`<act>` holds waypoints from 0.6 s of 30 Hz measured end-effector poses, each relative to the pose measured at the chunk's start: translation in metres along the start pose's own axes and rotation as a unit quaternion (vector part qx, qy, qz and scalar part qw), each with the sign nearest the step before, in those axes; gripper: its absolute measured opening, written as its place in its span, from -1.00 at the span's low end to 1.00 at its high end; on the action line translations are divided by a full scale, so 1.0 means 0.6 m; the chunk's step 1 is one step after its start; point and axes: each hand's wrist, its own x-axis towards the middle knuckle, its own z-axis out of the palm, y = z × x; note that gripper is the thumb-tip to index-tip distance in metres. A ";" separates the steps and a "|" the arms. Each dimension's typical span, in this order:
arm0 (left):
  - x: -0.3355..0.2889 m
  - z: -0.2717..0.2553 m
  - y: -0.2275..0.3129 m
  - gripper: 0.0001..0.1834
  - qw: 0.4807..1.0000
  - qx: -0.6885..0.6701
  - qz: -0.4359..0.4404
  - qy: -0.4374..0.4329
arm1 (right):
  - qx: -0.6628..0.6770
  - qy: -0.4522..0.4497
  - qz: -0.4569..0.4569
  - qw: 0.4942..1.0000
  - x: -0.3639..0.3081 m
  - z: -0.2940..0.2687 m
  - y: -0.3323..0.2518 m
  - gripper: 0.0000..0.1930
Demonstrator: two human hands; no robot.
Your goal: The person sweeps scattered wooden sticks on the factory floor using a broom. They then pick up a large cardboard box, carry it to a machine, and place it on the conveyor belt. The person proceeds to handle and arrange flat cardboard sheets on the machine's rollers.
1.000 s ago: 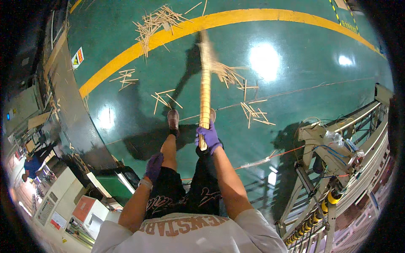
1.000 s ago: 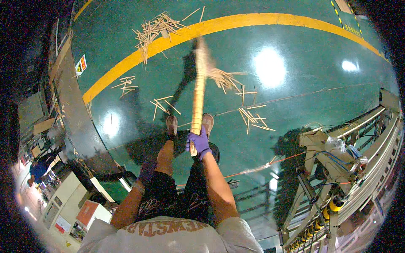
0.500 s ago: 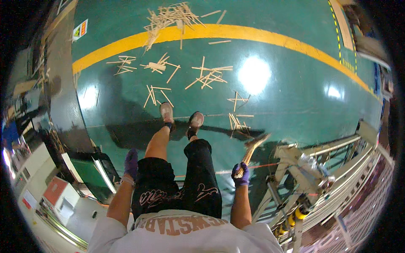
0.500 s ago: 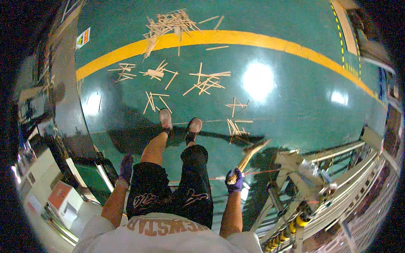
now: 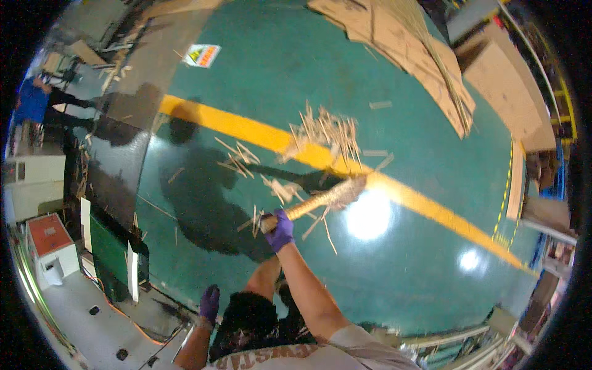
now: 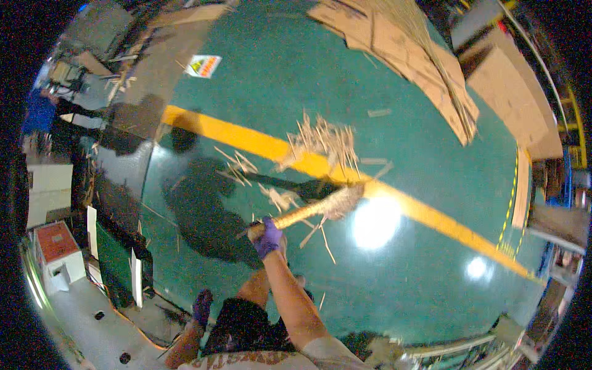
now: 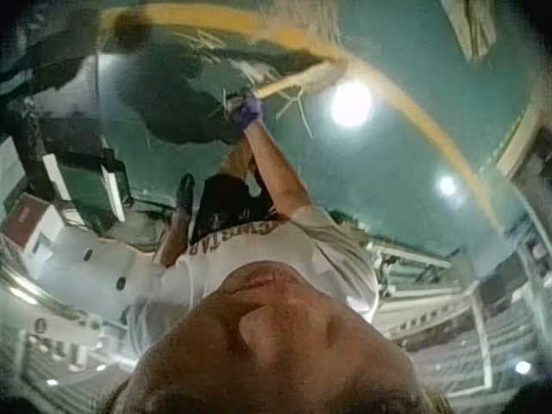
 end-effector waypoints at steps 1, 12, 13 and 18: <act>-0.007 -0.002 -0.009 -0.52 0.999 -0.030 -0.036 0.022 | -0.086 0.105 -0.127 0.983 0.045 0.134 0.037 -0.86; -0.070 0.126 0.014 -0.75 0.924 -0.309 -0.187 0.128 | -0.399 -0.131 -0.029 0.907 0.168 0.575 -0.159 -0.79; -0.066 0.160 0.028 -0.73 0.919 -0.311 -0.195 0.145 | -0.432 -0.091 -0.043 0.896 0.142 0.547 -0.157 -0.80; -0.080 0.262 0.214 -0.65 0.957 -0.208 -0.129 0.158 | -0.477 -0.043 0.189 0.857 -0.009 0.390 -0.176 -0.66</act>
